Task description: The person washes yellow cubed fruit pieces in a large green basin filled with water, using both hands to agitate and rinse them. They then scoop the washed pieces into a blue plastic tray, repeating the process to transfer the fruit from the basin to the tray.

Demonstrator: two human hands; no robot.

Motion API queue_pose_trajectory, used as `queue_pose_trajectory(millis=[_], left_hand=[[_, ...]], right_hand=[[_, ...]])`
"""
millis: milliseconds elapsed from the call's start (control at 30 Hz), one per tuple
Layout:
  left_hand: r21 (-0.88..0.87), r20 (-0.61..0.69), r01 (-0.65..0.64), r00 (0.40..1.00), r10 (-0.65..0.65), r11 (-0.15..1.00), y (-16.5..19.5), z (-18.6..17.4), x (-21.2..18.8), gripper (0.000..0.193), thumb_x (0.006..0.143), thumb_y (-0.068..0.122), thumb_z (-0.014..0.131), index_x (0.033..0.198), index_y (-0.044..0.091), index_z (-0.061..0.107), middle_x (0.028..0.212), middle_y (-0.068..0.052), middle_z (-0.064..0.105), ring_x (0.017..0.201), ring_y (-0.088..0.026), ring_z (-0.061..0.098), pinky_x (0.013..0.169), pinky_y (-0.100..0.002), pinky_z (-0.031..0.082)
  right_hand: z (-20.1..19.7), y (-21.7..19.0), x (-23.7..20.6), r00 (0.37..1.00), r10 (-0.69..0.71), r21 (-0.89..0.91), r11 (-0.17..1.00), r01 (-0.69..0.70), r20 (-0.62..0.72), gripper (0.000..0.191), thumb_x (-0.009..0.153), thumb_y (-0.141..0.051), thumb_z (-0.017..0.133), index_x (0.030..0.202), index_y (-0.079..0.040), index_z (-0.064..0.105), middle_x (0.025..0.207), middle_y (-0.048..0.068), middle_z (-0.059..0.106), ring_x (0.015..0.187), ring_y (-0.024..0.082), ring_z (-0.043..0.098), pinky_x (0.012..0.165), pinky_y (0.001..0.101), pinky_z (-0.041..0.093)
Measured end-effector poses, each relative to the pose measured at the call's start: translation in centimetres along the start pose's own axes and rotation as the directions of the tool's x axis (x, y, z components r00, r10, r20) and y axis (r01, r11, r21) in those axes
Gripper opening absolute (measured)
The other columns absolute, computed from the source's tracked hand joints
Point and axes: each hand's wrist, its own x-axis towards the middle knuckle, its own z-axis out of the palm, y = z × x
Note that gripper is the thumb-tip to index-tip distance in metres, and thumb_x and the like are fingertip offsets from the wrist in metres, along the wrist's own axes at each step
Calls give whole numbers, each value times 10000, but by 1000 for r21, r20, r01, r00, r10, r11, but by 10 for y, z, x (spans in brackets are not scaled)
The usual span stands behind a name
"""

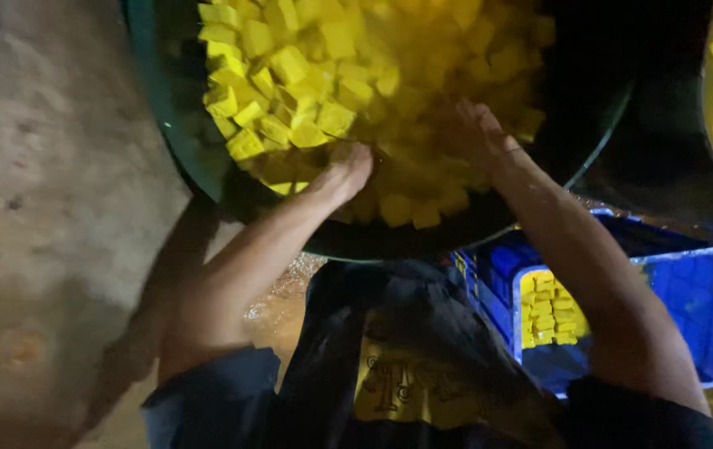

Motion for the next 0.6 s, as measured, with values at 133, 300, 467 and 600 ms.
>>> queue_pose_trajectory(millis=[133,300,467,600], left_hand=[[26,66,-28,997,27,999,-8,-28,10,369,712,0,702,1079,33,706,1238,-142,688,1114,-307,669,967,-458,532],[75,79,-41,996,35,996,-16,-70,42,329,664,28,728,993,24,731,1218,-139,699,1088,-305,674,962,-476,512],[391,-414,-124,861,295,912,-45,-59,46,328,690,144,727,984,-2,729,1202,-155,689,1006,-289,680,836,-414,563],[25,-331,-32,943,38,999,-55,-46,54,330,1003,237,586,1229,29,707,1133,-178,717,890,-260,686,765,-369,570]], right_hand=[[9,-3,35,990,45,19,999,-48,134,376,874,-259,800,1144,-27,677,1137,181,724,1003,324,712,847,397,583],[-19,22,43,997,54,194,979,-64,53,396,924,-276,764,1216,-29,659,1175,178,716,1040,320,703,877,401,579],[-67,42,69,964,157,291,932,-217,215,418,973,-293,727,1287,-31,641,1213,175,708,1077,316,694,907,405,574],[-79,29,140,918,332,307,869,-387,216,436,1012,-306,698,1345,-33,626,1243,172,701,1106,312,686,931,409,570]])
